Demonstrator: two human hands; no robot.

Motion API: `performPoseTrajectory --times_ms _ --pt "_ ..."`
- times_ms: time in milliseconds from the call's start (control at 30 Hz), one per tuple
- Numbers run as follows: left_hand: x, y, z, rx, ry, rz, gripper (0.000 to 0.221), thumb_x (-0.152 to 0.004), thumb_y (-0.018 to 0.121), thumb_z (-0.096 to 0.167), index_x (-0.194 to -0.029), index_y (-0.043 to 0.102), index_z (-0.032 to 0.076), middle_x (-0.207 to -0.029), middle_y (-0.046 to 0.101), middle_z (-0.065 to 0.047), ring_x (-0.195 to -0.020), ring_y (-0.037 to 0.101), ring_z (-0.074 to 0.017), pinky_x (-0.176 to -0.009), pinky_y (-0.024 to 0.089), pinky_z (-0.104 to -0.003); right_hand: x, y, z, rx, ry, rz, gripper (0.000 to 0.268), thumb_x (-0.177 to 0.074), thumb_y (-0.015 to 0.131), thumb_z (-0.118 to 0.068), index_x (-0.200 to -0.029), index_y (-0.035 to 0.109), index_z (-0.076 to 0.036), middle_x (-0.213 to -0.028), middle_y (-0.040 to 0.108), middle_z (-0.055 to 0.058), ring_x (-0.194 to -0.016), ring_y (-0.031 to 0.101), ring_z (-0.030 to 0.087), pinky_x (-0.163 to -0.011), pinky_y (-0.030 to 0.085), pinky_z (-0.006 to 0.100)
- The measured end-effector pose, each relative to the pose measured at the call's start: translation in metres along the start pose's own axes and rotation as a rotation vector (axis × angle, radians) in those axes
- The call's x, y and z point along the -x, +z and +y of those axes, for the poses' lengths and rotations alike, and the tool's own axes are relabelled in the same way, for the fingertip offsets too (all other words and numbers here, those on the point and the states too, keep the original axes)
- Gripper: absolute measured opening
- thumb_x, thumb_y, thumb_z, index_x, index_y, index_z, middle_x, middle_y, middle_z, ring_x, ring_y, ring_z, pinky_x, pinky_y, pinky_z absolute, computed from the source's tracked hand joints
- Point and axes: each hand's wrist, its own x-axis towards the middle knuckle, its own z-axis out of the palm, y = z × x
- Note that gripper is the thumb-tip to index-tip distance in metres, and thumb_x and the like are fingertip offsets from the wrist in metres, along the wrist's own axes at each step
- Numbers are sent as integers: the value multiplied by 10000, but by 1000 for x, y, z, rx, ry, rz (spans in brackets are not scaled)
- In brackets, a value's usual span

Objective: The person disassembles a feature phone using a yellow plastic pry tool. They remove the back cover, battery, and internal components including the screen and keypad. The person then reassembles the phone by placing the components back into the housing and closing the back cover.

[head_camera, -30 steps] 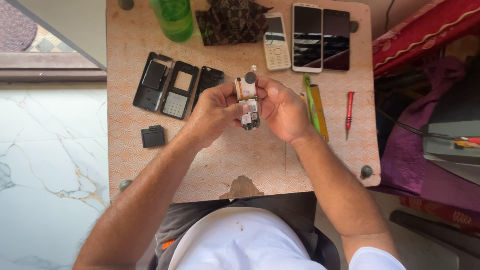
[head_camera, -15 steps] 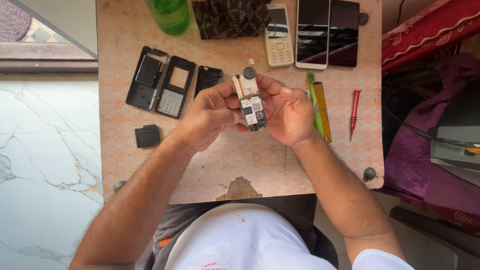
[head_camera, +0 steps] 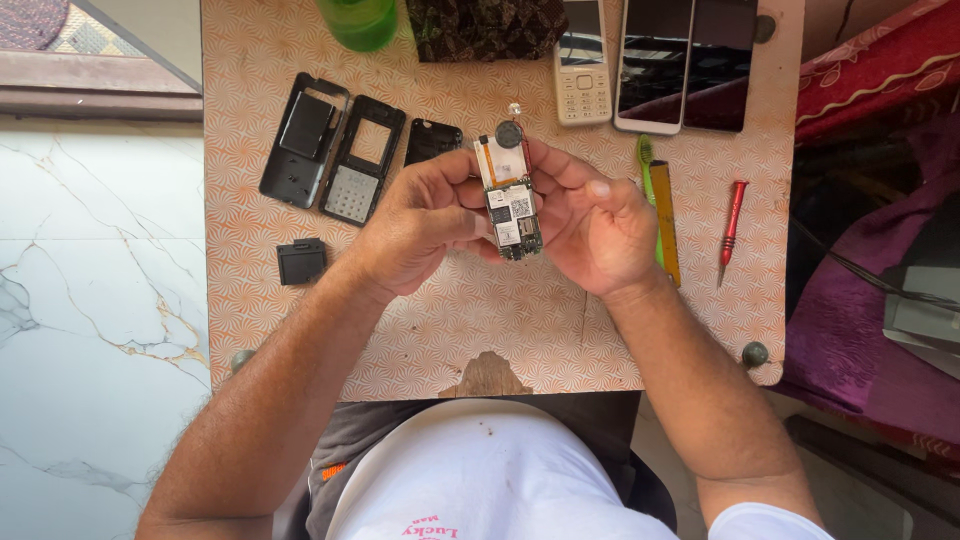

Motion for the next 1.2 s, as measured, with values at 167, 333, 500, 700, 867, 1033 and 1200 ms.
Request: performPoseTrajectory --times_ms 167,333,500,700,867,1033,1200 --pt "0 0 -1 -63 -15 53 486 -879 593 -17 -1361 544 -65 -1159 744 -181 -949 744 -193 -750 648 -327 0 2 0 28 -6 1 756 -977 549 -389 -1578 413 50 -1463 555 198 -1287 564 241 -1147 442 380" --pt "0 -1 -2 -123 -2 67 437 -912 608 21 -1341 577 -57 -1135 758 -174 -903 752 -183 -715 644 -309 -1 -1 2 0 -1 -16 754 -975 545 -342 -1608 414 46 -1446 567 192 -1226 578 232 -1110 455 378" --pt "-1 0 -5 -174 -4 80 402 -926 590 -8 -1328 584 -37 -1130 758 -151 -894 742 -164 -696 631 -297 -2 2 1 15 -5 9 736 -961 558 -318 -1594 412 27 -1458 556 192 -1256 576 249 -1148 455 404" --pt "-1 -2 -10 -194 5 50 370 -947 598 -25 -1316 587 -42 -1097 740 -117 -894 718 -157 -722 618 -300 -2 8 -1 18 0 18 712 -954 586 -273 -1583 407 7 -1528 539 199 -1365 555 289 -1206 422 430" --pt "1 0 -7 -166 -13 54 413 -917 592 -24 -1330 581 -34 -1073 741 -122 -881 724 -160 -725 619 -304 -1 9 -2 3 -2 9 690 -962 591 -264 -1577 411 -8 -1514 540 194 -1359 553 285 -1223 409 439" --pt "3 1 -4 -179 -15 51 405 -912 587 -15 -1316 586 -35 -1094 752 -112 -886 723 -152 -726 616 -299 -1 6 -1 -6 -8 -19 693 -975 592 -263 -1591 407 -4 -1467 550 195 -1314 560 273 -1179 411 416" --pt "2 0 -4 -170 -6 59 384 -920 593 -12 -1303 596 -42 -1056 742 -116 -862 719 -151 -718 623 -297 -1 7 0 41 -15 5 739 -959 627 -264 -1597 385 18 -1514 540 194 -1338 557 268 -1205 419 418"
